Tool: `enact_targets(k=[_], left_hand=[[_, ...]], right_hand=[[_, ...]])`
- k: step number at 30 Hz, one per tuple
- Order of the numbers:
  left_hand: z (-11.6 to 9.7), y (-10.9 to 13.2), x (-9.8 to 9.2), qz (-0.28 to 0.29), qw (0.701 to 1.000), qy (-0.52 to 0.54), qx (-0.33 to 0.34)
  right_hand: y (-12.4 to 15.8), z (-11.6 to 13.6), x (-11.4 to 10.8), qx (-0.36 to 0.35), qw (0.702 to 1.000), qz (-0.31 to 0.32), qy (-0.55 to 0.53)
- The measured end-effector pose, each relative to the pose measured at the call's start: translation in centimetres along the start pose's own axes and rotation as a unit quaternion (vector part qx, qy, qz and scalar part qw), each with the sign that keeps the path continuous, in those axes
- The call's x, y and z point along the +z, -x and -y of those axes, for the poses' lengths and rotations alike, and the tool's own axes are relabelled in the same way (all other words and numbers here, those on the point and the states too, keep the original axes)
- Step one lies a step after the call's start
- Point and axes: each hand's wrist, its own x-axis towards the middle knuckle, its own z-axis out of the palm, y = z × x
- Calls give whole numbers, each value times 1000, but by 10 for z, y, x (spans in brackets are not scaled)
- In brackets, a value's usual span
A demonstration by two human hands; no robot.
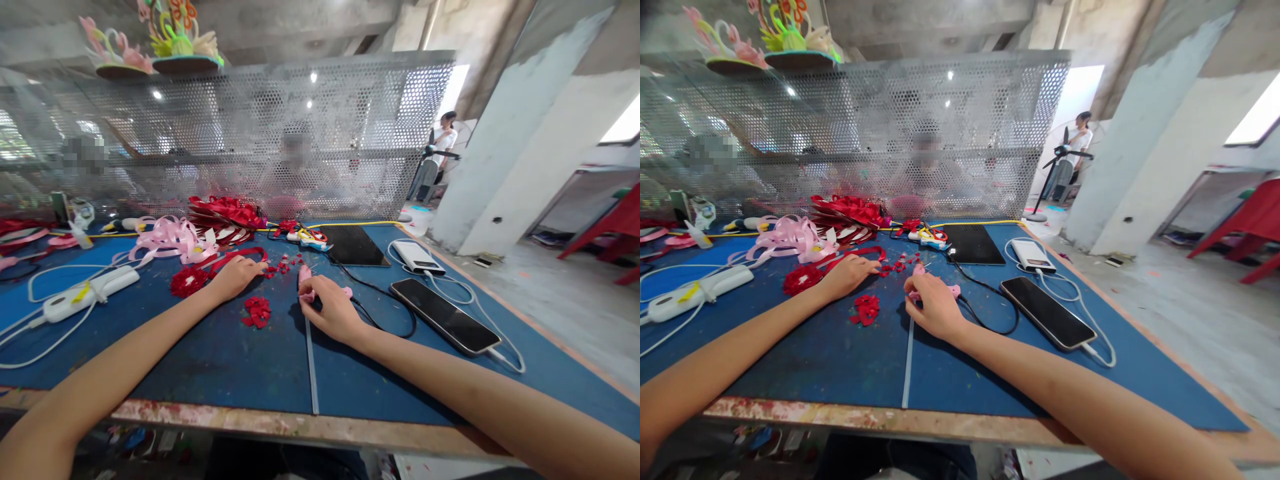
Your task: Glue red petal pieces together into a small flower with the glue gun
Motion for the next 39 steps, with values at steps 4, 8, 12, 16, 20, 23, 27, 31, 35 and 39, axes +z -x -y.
enact_targets(k=[4, 8, 12, 16, 20, 23, 27, 31, 35, 39], left_hand=[[3, 2, -1, 6, 999, -41, 24], [-2, 5, -10, -7, 999, -25, -20], [-3, 12, -22, 51, 987, 152, -19], [-1, 18, -27, 124, 940, 315, -38], [-4, 18, -27, 142, 923, 350, -73], [-8, 17, -29, 147, 912, 377, -61], [-13, 16, -33, 148, 895, 418, -43], [-20, 15, -39, 158, 893, 421, -2], [-26, 15, -43, 184, 895, 405, 32], [-30, 15, -43, 188, 895, 402, 30]], right_hand=[[0, -2, 0, -1, 1000, 2, 3], [-1, -4, 0, 0, 1000, 0, 9], [-1, -8, -2, 18, 1000, -2, 15], [-2, -10, -4, 32, 999, -6, 14], [-2, -13, -4, 37, 999, -10, 17], [-3, -14, -3, 36, 999, -13, 16], [-3, -15, -3, 32, 999, -16, 17], [-2, -14, -4, 31, 999, -10, 20], [-2, -13, -4, 34, 999, -9, 21], [-2, -13, -4, 35, 999, -10, 22]])
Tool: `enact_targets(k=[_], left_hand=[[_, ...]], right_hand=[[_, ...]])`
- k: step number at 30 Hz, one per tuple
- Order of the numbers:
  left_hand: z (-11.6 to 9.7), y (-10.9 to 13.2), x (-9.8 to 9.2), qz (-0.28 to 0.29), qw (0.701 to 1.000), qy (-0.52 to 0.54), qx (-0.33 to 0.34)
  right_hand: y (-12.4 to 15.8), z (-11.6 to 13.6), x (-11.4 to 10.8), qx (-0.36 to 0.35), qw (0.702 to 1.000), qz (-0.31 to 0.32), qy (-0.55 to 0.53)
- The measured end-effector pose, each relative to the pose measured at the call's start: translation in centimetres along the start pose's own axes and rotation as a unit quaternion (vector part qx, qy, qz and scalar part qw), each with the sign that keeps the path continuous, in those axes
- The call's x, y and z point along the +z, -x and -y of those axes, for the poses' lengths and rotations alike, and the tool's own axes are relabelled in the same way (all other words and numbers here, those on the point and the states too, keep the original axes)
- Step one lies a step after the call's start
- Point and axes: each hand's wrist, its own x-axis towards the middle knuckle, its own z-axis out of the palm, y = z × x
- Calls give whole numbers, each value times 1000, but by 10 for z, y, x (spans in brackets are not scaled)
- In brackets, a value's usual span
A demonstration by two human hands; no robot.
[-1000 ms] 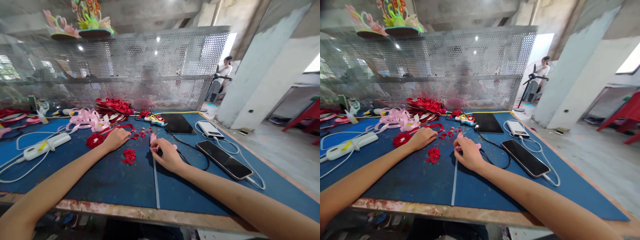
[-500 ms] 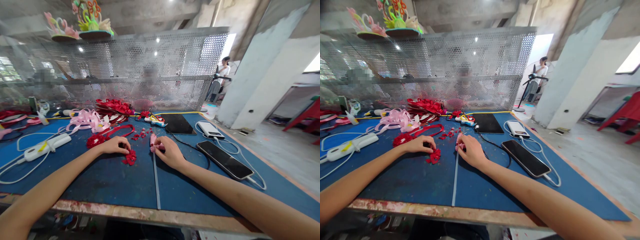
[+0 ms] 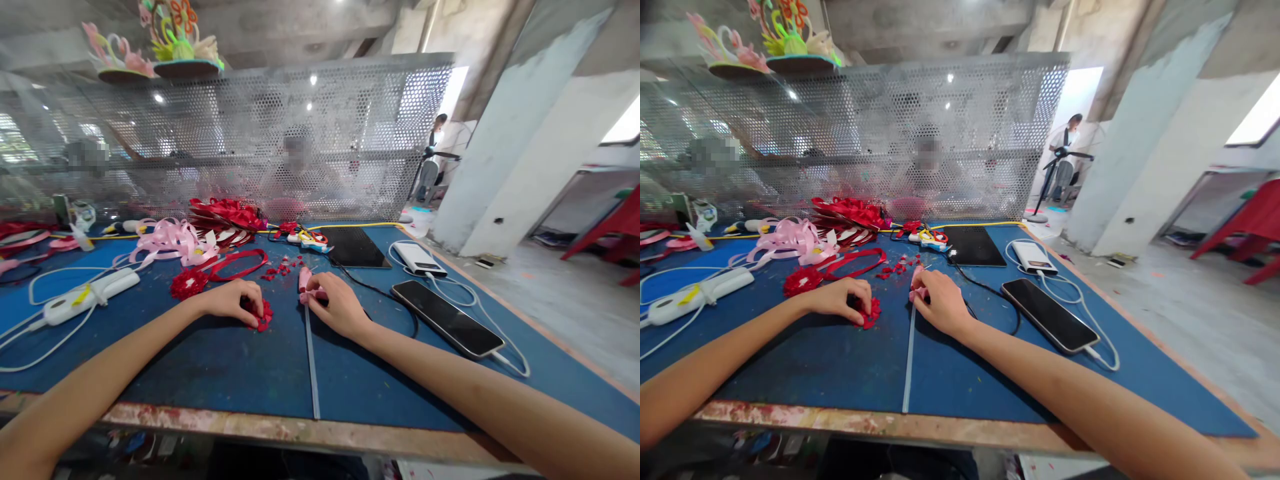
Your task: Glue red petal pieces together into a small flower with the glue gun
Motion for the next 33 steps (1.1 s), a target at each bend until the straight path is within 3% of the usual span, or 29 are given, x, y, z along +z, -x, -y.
enact_targets(k=[5, 9, 17, 25, 33], left_hand=[[-2, 0, -3, 19, 999, 32, -5], [0, 2, -6, -14, 989, 140, -53], [-5, -3, 0, -160, 903, 374, -143], [-2, -7, 5, -213, 864, 428, -156], [-3, -9, 8, -215, 839, 458, -198]], right_hand=[[0, 0, 0, -5, 1000, 0, 2], [0, -2, 0, -9, 1000, 2, 10], [-5, -18, -6, 49, 989, 20, 137], [-5, -20, -2, 80, 966, 119, 216], [-7, -18, -5, 119, 966, 117, 199]])
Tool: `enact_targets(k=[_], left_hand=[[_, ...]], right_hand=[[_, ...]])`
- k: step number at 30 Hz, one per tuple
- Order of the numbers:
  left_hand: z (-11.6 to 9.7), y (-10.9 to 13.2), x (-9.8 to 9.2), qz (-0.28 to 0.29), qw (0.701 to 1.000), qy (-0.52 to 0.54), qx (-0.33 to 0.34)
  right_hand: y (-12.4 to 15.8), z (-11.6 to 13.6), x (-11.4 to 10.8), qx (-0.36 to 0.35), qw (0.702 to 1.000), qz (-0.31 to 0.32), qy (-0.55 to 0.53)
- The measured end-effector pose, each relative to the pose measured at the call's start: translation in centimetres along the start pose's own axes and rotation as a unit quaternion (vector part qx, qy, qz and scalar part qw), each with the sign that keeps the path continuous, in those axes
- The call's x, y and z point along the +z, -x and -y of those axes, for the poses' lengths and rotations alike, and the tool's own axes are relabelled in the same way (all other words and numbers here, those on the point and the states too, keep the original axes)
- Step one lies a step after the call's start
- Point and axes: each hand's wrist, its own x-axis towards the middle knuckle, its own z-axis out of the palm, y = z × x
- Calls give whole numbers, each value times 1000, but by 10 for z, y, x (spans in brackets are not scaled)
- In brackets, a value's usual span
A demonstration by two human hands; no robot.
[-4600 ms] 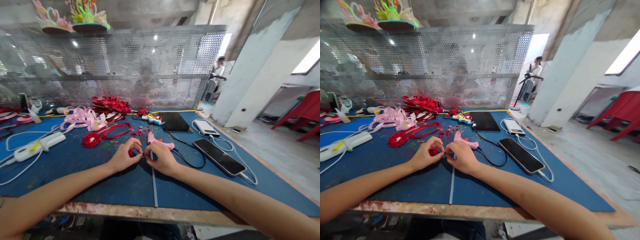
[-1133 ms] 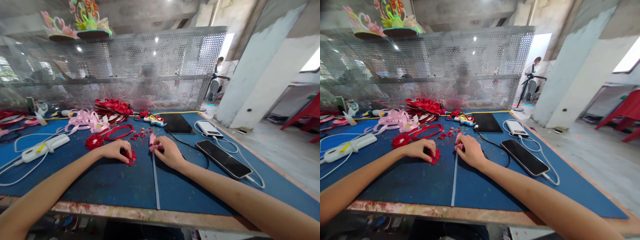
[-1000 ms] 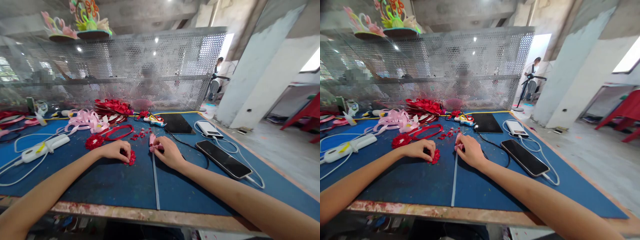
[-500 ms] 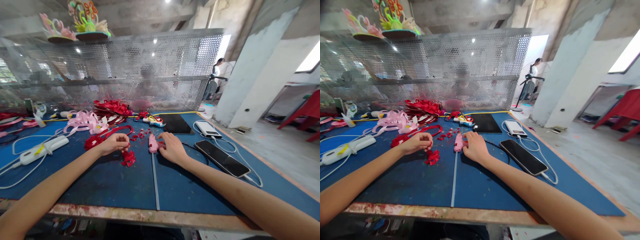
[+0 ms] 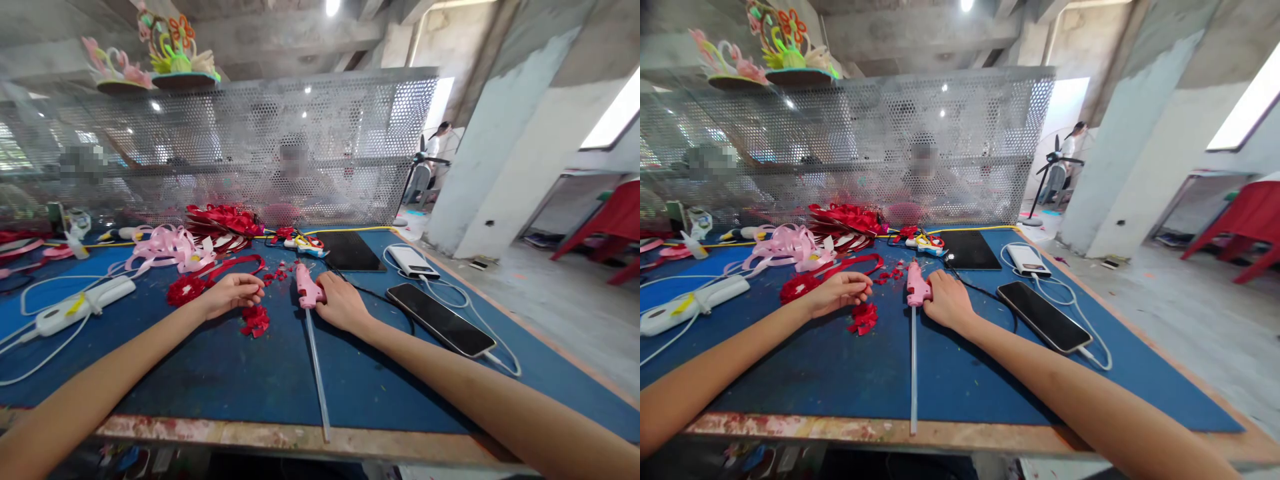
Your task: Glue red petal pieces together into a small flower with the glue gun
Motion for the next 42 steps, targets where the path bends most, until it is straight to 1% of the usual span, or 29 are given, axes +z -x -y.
enact_targets(k=[5, 8, 11, 14, 20, 28, 34, 42], left_hand=[[4, -4, 2, -31, 999, -1, -21], [6, -4, 3, -49, 999, 4, -17], [7, -4, 4, -46, 999, 17, -5], [8, -4, 6, -46, 998, 38, 17], [12, -8, 4, -87, 991, 79, 58], [16, -10, 5, -100, 991, 81, 40], [16, -12, 5, -110, 989, 90, 41], [17, -11, 5, -128, 986, 98, 42]], right_hand=[[1, 3, -4, -21, 1000, -11, -10], [3, 4, -6, -50, 999, -4, -4], [3, 4, -6, -70, 997, 7, 3], [3, 5, -6, -73, 997, 11, 4], [2, 4, -5, -83, 996, 13, -9], [2, 1, -3, -107, 994, 9, -21], [2, 1, -3, -118, 993, 3, -26], [3, 1, -4, -117, 993, 12, -32]])
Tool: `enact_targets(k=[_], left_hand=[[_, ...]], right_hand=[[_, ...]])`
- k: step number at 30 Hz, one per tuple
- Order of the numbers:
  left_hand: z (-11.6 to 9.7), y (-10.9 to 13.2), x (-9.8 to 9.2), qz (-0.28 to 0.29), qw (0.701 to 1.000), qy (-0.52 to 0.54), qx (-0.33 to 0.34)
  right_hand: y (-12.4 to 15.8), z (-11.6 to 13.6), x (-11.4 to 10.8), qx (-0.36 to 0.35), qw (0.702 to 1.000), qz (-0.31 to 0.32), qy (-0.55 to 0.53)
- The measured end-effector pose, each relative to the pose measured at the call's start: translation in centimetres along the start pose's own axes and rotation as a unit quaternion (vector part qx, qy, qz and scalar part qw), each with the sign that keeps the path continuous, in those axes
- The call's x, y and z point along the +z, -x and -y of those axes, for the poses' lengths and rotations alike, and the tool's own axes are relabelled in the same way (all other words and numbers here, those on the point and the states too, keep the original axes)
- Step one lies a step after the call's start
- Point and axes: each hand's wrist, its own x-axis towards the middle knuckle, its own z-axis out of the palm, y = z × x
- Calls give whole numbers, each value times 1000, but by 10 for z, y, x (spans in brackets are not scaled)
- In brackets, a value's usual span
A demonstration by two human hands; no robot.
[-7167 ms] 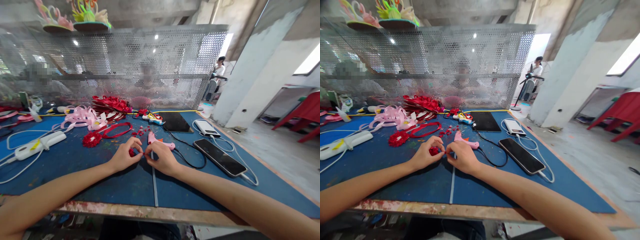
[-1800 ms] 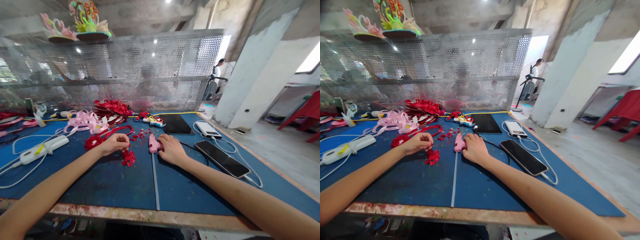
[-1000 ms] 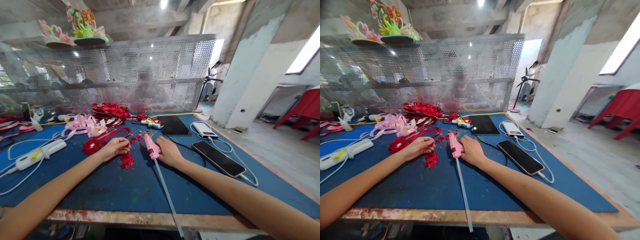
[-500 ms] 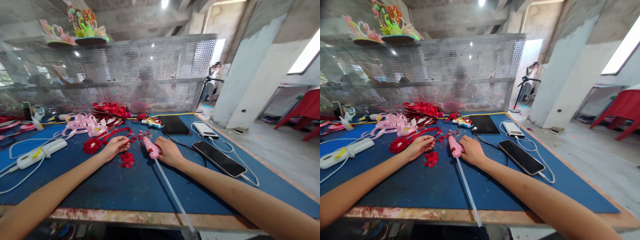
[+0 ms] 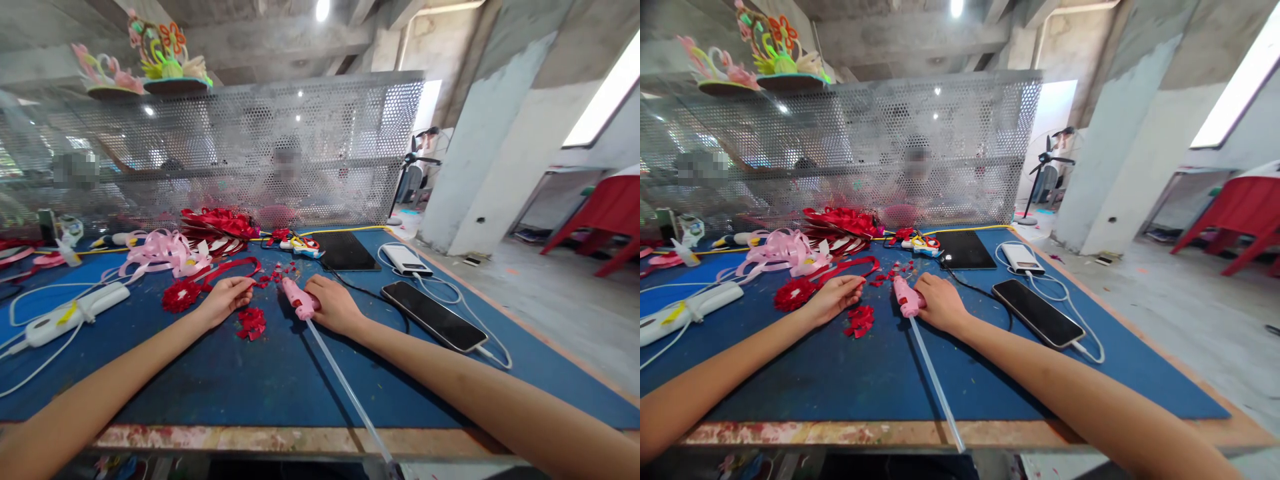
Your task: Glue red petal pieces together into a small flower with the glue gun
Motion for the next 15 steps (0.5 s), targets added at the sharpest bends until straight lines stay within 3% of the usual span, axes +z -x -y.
enact_targets(k=[15], left_hand=[[1, -1, 0, 14, 1000, -13, 6]], right_hand=[[1, -1, 2, -16, 1000, 7, 9]])
